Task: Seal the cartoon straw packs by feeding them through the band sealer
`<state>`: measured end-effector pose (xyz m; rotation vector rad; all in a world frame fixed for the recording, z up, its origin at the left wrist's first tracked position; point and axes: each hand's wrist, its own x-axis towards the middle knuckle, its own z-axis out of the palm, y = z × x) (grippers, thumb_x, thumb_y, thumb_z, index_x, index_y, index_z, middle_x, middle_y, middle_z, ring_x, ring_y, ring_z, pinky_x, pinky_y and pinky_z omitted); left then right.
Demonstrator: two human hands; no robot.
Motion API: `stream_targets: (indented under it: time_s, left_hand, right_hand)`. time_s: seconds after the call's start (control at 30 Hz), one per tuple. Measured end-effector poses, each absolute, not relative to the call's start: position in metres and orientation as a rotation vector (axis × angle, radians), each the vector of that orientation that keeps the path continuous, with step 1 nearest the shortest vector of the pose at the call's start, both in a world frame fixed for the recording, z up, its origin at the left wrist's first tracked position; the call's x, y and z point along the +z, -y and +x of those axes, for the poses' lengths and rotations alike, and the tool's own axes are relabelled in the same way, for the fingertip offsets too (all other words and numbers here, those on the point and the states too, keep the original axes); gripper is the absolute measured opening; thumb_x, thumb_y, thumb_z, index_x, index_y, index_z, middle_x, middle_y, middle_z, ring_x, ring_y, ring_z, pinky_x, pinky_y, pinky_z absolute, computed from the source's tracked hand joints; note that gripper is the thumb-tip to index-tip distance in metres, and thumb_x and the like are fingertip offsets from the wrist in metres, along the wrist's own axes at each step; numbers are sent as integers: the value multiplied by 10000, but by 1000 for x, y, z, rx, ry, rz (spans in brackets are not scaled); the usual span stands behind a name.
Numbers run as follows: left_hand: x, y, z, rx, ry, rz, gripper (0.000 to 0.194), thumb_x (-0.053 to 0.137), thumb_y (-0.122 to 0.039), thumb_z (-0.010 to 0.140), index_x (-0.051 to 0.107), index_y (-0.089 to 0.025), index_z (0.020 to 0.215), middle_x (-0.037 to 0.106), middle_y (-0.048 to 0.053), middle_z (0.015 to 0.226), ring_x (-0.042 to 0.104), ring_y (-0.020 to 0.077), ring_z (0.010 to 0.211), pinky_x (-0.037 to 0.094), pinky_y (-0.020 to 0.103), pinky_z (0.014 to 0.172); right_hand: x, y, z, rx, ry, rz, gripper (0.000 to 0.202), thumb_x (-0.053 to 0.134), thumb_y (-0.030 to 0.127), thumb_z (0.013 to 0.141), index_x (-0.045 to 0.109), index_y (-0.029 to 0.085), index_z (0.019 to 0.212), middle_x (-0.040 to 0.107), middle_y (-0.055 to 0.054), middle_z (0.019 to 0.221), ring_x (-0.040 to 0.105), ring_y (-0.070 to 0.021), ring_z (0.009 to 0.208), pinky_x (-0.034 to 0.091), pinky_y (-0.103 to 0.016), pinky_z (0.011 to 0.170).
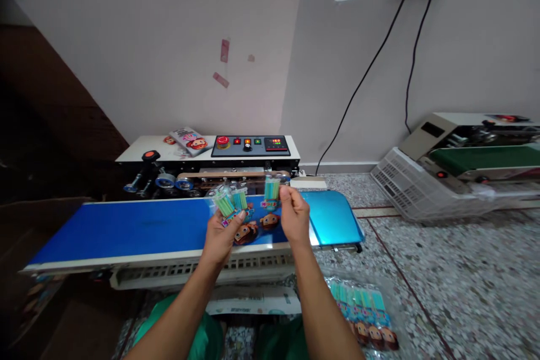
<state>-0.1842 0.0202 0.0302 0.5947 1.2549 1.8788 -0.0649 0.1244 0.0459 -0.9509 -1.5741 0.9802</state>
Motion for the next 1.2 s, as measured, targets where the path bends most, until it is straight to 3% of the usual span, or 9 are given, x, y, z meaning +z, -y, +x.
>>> stream_targets:
  time_s: [0.13,0.3,0.5,0.7,0.8,0.9,1.0,1.13,1.2]
  left_hand:
    - [32,-20,-184,1856,-1243,555,395,719,-349,705,624,-158,1037,716,93,1000,682,201,841,552,293,693]
    - [32,-20,-182,1827,-1218,524,379,739,-348,686,629,-167,1001,715,75,986,681,153,672,562,294,650]
    - [32,-19,-181,1768,-1221,521,382,734,-355,695,604,-160,997,709,79,976,671,140,608,562,287,602]
    - [32,-19,-181,1782,-1242,545,398,728,-344,705,566,-164,1020,708,83,989,679,154,642,563,299,629]
    - [33,-21,-182,1821,-1258,574,446,729,-333,705,550,-175,1082,712,79,989,687,174,718,561,313,673]
    - [36,-21,-182,1877,-1295,619,426,737,-325,697,600,-173,1070,718,66,980,682,181,815,540,291,746]
    - [40,-19,-180,1872,-1252,658,388,709,-353,726,637,-184,1068,717,65,995,683,188,830,531,284,753]
    - [40,-18,-181,1874,-1215,708,372,678,-342,762,621,-194,1098,671,99,1133,643,230,1009,523,301,798]
    - [39,-18,-183,1877,-1219,703,369,678,-338,762,596,-183,1087,672,111,1114,642,232,1007,527,327,804]
  right_hand:
    - [36,-155,-33,685,1648,-1218,436,367,531,893,621,176,891,572,12,620,498,-131,558,369,-226,543]
    - [21,-186,-10,236,1890,-1615,397,328,389,927,640,144,916,623,-77,702,520,-173,622,304,-261,569]
    - [18,-185,-33,180,1984,-1956,401,301,368,943,627,149,1025,661,-131,784,600,-223,693,325,-287,583]
    - [27,-168,-62,396,2001,-1550,387,369,394,924,627,137,1056,671,-150,946,606,-241,893,415,-332,766]
    - [36,-146,-73,915,1891,-1086,418,429,478,890,626,169,1094,677,-103,1010,606,-213,927,447,-317,806]
    - [42,-121,-83,1343,1777,-744,342,515,461,855,662,205,1027,693,-37,929,614,-178,863,470,-288,770]
    - [44,-110,-89,1276,1643,-694,240,576,406,832,680,196,883,675,-6,818,591,-153,786,461,-265,734]
    - [48,-114,-79,1019,1499,-734,222,544,386,860,640,186,862,642,-8,802,566,-143,762,448,-258,708]
    - [50,-117,-70,904,1526,-796,243,516,398,873,629,184,872,622,-9,776,549,-138,719,443,-256,670]
